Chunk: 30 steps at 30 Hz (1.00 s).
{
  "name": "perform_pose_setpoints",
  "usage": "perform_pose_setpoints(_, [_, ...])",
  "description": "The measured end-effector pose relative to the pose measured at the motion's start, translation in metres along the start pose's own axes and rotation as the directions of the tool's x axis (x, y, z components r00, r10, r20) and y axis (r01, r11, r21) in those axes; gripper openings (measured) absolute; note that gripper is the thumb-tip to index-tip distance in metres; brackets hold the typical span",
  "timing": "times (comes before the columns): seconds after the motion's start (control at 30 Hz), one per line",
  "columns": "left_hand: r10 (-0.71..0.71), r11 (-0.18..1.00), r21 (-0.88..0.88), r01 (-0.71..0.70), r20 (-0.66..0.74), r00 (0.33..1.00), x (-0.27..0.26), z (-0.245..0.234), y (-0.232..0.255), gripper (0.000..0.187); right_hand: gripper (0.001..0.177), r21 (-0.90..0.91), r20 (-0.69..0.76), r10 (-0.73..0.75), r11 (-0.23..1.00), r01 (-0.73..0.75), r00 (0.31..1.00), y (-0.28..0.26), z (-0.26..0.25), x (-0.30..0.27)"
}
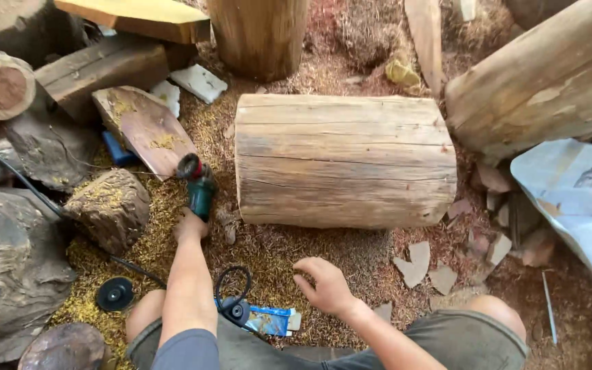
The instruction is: Sand and shape a large wood log using an angle grinder and apply glue to cracks.
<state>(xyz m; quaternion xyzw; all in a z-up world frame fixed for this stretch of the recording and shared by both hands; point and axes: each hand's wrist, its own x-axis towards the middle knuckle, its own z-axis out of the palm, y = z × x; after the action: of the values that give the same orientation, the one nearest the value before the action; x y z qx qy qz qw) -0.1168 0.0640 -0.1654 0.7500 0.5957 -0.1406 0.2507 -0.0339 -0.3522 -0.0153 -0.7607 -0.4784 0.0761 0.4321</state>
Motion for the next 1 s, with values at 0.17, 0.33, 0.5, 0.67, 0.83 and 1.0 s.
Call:
perform_pose_setpoints(0.17, [-0.022, 0.98, -0.196, 0.037, 0.082, 0.996, -0.029, -0.045, 0.027, 0.065, 0.025, 0.024, 0.134, 0.097, 0.995, -0.101, 0.986, 0.008, 0.0, 0.0])
perform_pose_setpoints(0.33, [0.133, 0.601, -0.797, 0.061, 0.176, 0.975, -0.078, -0.079, 0.034, 0.053, 0.029, 0.081, 0.167, 0.203, 0.972, -0.219, 0.965, 0.005, -0.009, 0.016])
perform_pose_setpoints(0.5, [0.447, 0.274, -0.903, -0.33, -0.184, 0.875, -0.155, -0.126, 0.037, 0.055, 0.031, 0.195, 0.212, 0.345, 0.902, -0.385, 0.915, 0.01, -0.01, 0.034])
perform_pose_setpoints(0.67, [0.765, -0.151, -0.951, -0.271, -0.286, 0.577, -0.254, -0.161, 0.057, 0.069, 0.042, 0.452, 0.174, 0.284, 0.828, -0.332, 0.943, 0.008, -0.007, 0.071])
perform_pose_setpoints(0.83, [0.69, -0.447, -0.886, -0.128, -0.432, 0.581, -0.255, -0.051, 0.04, 0.077, 0.068, 0.594, 0.166, 0.076, 0.788, -0.161, 0.983, -0.058, 0.001, 0.111])
perform_pose_setpoints(1.0, [0.574, -0.124, -0.89, -0.44, -0.425, 0.7, -0.26, 0.014, 0.034, 0.09, 0.063, 0.651, 0.29, 0.255, 0.654, -0.385, 0.923, -0.053, 0.025, 0.09])
